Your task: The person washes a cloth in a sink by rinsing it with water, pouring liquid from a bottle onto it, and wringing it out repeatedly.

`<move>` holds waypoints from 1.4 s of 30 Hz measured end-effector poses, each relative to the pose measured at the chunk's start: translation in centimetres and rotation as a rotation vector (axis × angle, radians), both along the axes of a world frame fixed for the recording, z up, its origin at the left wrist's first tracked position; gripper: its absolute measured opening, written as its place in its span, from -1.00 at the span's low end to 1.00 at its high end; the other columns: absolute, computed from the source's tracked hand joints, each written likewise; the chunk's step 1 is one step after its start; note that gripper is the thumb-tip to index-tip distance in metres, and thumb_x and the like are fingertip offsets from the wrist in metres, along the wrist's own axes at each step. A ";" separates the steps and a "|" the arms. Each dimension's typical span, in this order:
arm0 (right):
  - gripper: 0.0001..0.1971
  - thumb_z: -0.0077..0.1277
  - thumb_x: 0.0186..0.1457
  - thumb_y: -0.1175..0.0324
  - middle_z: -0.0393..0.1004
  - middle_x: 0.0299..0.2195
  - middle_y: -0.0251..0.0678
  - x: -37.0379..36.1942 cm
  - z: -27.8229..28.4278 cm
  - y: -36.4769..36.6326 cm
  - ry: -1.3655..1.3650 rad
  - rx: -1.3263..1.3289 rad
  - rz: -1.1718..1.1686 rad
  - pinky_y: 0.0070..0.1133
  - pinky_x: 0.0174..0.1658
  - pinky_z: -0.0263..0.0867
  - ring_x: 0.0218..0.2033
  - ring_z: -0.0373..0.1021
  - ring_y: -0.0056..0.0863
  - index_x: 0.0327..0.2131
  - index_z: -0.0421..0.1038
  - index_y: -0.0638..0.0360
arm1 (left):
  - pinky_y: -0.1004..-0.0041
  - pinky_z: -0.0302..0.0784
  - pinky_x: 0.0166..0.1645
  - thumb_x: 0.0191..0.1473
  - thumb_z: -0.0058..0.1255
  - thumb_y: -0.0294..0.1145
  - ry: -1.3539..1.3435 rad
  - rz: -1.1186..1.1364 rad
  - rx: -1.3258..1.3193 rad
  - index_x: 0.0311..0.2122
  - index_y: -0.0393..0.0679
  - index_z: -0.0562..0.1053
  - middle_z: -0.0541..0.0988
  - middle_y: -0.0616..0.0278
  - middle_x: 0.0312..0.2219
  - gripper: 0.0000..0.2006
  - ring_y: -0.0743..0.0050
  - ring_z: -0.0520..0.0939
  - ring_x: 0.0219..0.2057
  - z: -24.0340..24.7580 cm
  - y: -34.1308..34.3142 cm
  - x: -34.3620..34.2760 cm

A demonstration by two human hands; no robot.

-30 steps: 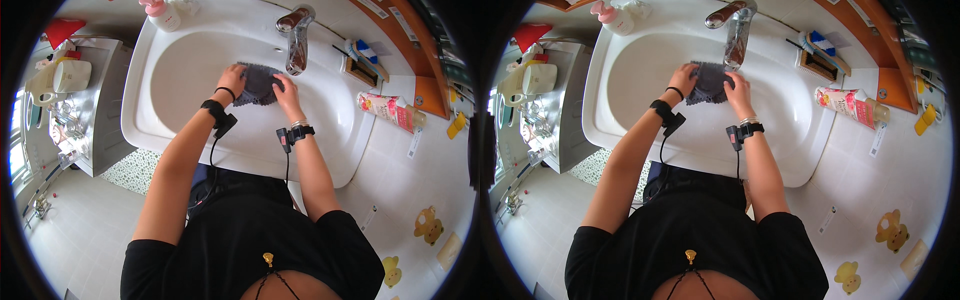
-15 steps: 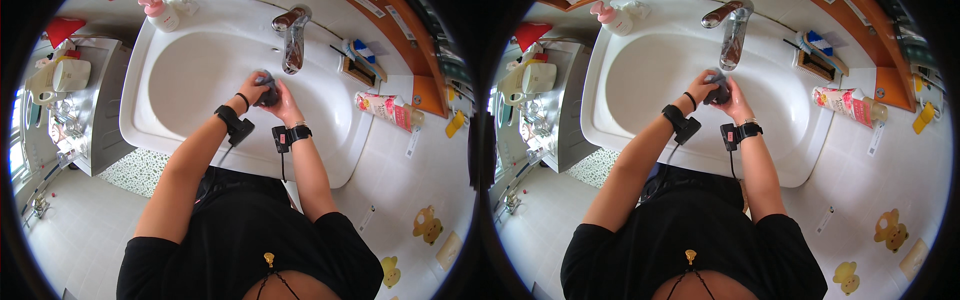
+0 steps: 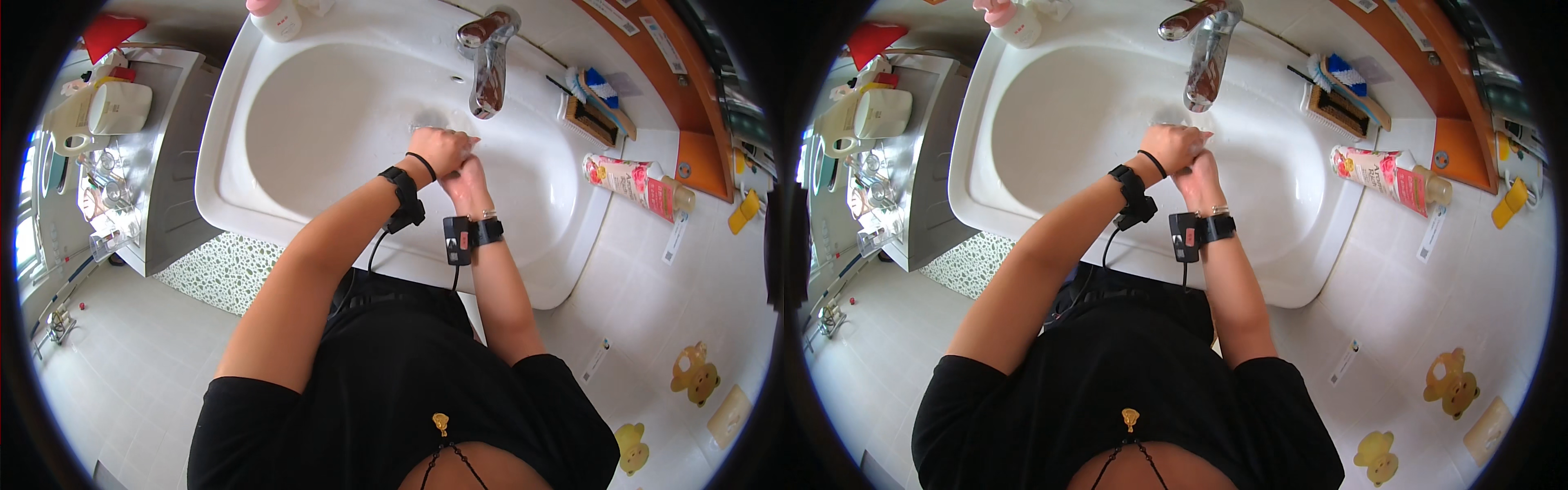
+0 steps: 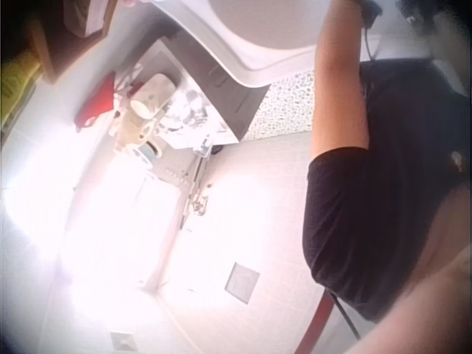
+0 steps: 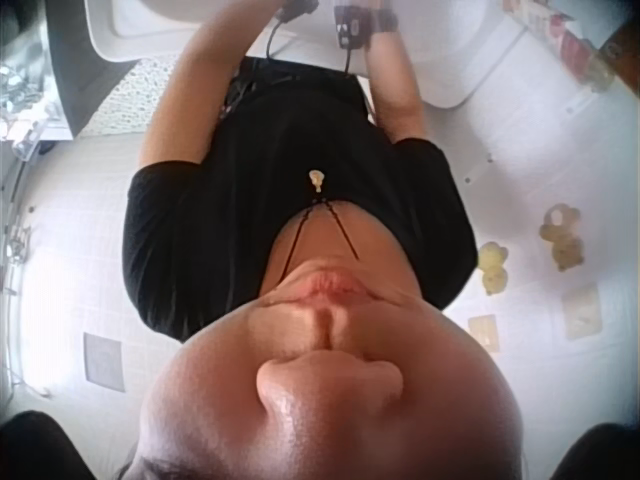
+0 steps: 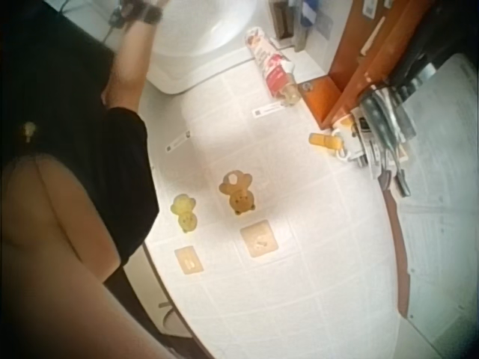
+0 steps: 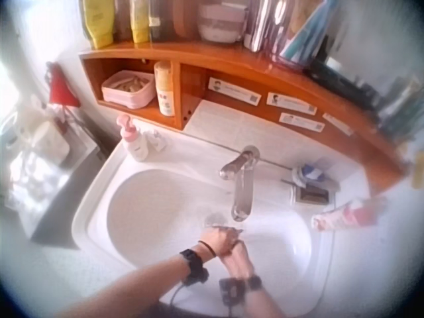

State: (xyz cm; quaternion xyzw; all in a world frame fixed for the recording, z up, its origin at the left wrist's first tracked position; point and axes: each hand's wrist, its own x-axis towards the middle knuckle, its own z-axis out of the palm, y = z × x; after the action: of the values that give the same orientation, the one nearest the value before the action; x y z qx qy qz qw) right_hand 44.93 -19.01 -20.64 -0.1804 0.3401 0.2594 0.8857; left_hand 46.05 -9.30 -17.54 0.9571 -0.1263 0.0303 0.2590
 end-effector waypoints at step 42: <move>-0.76 -0.29 0.01 0.39 0.32 -0.30 -0.21 0.1 3.8 1.3 -0.057 -0.210 0.024 -0.49 -0.20 0.23 -0.26 0.27 -0.42 -0.26 0.23 0.34 | 0.45 0.40 -0.56 -0.01 -0.30 -0.06 0.026 0.042 0.273 -0.63 -0.03 0.41 0.49 0.28 -0.68 -0.64 0.32 0.52 -0.62 0.0 3.0 4.1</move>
State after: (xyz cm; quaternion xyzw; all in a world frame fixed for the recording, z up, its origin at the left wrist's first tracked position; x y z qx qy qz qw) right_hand 45.04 -17.73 -16.88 -0.2837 0.3381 0.2275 0.8680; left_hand 50.17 -6.31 -17.55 0.9862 -0.1057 0.0061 0.1275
